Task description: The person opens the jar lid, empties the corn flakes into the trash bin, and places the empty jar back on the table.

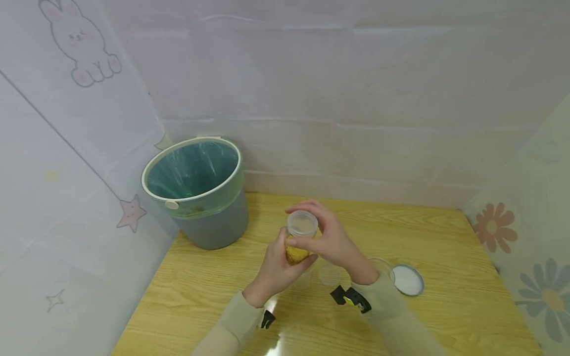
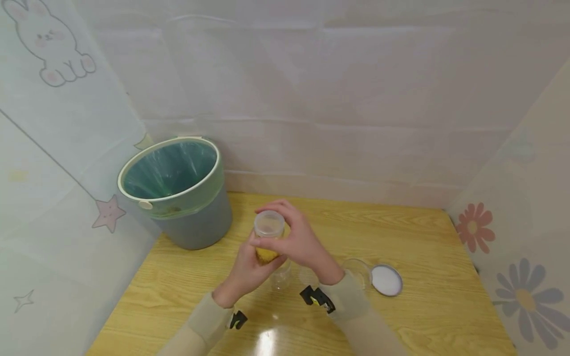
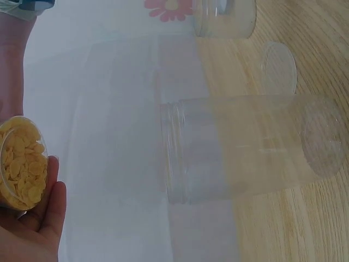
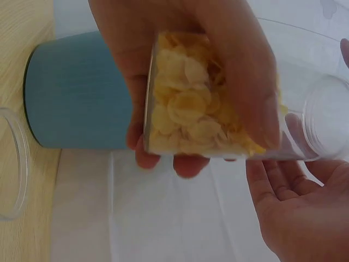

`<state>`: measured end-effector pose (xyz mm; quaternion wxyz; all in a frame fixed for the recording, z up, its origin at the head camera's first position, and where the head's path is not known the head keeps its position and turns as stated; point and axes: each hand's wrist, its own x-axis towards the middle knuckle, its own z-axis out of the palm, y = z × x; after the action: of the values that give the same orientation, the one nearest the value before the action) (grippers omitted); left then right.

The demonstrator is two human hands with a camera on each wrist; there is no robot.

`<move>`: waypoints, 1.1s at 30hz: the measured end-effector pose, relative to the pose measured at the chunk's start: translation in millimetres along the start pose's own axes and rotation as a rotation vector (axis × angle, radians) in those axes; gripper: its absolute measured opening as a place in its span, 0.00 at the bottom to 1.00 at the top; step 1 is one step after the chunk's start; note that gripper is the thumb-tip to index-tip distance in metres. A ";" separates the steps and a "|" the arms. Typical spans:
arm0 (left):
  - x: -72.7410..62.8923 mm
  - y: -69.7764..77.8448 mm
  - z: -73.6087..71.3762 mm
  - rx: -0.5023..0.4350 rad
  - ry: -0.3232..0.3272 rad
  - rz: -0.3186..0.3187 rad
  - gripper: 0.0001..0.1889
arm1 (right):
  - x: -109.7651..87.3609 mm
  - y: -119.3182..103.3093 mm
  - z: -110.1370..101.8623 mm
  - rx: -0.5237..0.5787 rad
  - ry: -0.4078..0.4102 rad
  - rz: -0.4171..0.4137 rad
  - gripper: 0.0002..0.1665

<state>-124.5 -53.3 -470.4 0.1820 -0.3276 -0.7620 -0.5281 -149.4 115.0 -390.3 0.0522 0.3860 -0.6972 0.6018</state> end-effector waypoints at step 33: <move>-3.5 1.4 -6.3 0.007 0.047 -0.074 0.38 | -9.6 4.6 -29.7 0.037 0.030 -0.043 0.25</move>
<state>-121.5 -59.9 -469.3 0.1813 -0.2864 -0.7710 -0.5391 -157.1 145.6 -391.1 0.0682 0.3927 -0.6768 0.6190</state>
